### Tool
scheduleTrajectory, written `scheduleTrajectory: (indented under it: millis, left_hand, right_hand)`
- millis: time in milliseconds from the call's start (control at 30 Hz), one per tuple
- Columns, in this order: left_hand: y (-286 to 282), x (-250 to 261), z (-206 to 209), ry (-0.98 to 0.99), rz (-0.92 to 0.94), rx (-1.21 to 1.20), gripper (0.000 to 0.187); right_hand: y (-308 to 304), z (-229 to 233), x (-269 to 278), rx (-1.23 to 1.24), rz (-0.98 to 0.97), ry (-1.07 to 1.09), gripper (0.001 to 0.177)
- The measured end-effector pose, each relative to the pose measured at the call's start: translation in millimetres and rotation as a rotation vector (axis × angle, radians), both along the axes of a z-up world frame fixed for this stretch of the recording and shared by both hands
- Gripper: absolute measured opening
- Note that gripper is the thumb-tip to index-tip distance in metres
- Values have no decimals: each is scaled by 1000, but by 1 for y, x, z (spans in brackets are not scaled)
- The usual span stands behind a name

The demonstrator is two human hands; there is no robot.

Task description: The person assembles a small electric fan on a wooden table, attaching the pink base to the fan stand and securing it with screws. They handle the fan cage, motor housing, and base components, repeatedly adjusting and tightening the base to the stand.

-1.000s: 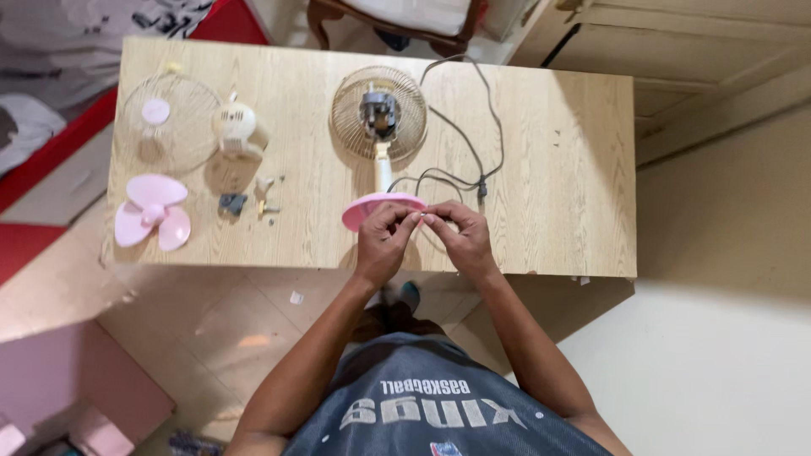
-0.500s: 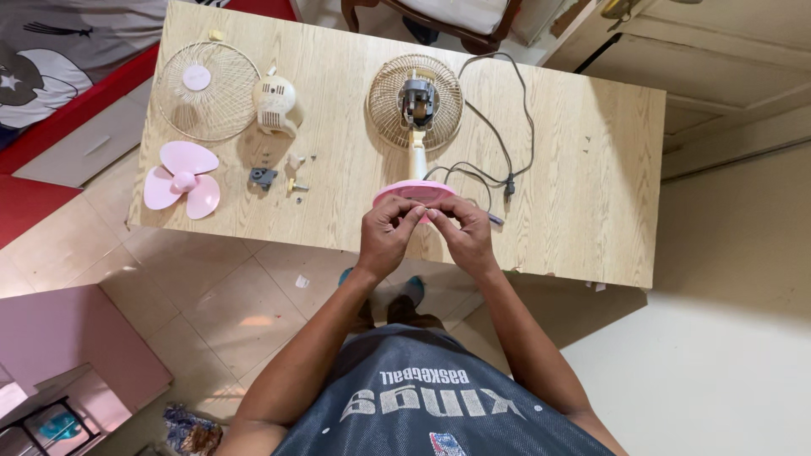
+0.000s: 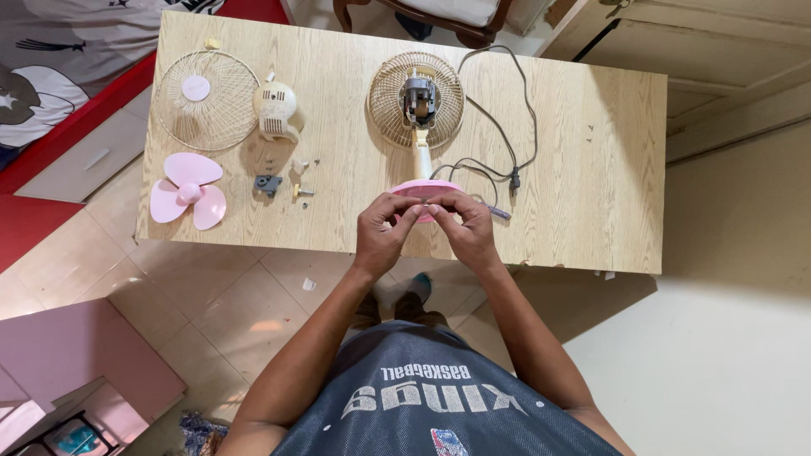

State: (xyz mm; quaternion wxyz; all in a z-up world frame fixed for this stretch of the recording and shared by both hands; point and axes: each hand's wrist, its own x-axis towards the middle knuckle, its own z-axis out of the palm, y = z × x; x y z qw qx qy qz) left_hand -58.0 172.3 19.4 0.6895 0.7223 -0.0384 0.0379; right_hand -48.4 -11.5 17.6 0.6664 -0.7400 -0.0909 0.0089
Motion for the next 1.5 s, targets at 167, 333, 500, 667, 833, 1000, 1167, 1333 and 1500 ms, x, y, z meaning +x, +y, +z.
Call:
scheduleTrajectory:
  millis: [167, 333, 500, 667, 833, 1000, 1167, 1333, 1500]
  left_hand:
    - [15, 7, -21, -77, 26, 185, 32]
    - [22, 26, -66, -87, 40, 389, 65]
    - [22, 50, -112, 27, -49, 429, 70]
    - [19, 60, -138, 234, -110, 295, 55]
    - [18, 63, -146, 413, -190, 166, 42]
    - [15, 63, -153, 342, -204, 17, 39]
    - [13, 65, -154, 326, -205, -41, 37]
    - [11, 75, -138, 333, -193, -93, 31]
    - [6, 85, -109, 319, -119, -57, 30]
  right_hand:
    - [-3, -1, -1, -44, -50, 17, 13]
    - [-2, -4, 0, -85, -51, 7, 13]
    - [-1, -9, 1, -99, -43, 12, 12]
    - [-4, -12, 3, -90, -56, 12, 12]
    - [-7, -9, 3, -88, -51, 23, 13]
    - [-9, -7, 10, -87, -65, 6, 14]
    - [-11, -7, 14, -116, -78, -30, 14]
    - [-15, -3, 22, -96, -70, -31, 15]
    - [-18, 1, 28, -111, -104, -37, 15]
